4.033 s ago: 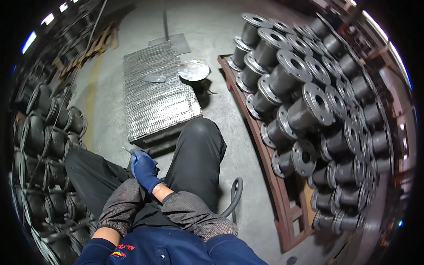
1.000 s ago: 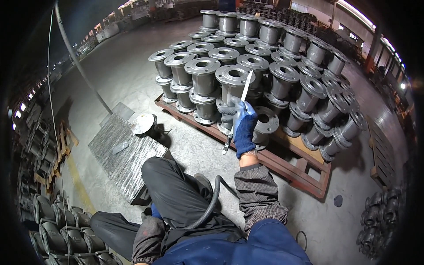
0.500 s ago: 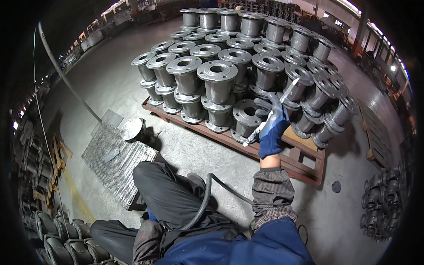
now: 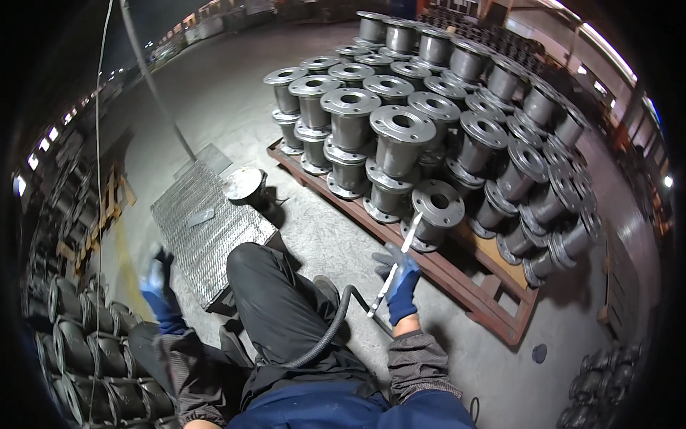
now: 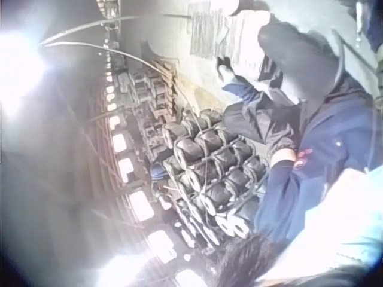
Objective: The person uses a handheld rotary grinding tool to smooth the inner and outer surfaces of metal valve bodies, turning the parts over to reach different edges.
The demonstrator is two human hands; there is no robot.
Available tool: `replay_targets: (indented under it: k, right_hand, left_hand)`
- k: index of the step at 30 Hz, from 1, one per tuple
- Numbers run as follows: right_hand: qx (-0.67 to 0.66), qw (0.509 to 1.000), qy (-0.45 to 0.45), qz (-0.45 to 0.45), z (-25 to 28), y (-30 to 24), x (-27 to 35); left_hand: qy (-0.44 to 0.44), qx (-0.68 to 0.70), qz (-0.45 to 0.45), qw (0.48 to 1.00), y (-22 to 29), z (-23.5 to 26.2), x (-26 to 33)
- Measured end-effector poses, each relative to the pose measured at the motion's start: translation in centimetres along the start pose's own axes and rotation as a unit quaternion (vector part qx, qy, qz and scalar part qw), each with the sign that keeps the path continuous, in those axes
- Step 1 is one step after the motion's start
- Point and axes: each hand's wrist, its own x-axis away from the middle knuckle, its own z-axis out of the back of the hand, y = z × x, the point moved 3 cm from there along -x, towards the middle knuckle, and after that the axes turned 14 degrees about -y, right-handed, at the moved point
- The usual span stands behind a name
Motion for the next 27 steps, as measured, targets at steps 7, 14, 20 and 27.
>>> replay_targets:
  k: [7, 14, 20, 27]
  right_hand:
    - [0.057, 0.997, -0.025, -0.054, -4.1, 1.0, 1.7]
    - [0.082, 0.996, -0.03, -0.028, -3.1, 1.8, 1.8]
    - [0.112, 0.991, 0.02, -0.063, 1.9, 6.7, 3.4]
    - [0.194, 0.927, 0.121, -0.299, 16.4, 16.7, 8.5]
  left_hand:
    - [-0.164, -0.328, -0.301, 0.88, 23.7, -10.5, -1.2]
    - [-0.352, -0.348, -0.313, 0.81, 24.5, -16.1, -0.4]
    - [-0.224, -0.089, -0.034, 0.97, -3.3, -6.9, -2.2]
    - [0.049, 0.292, 0.386, 0.874, -23.4, 4.0, 7.2]
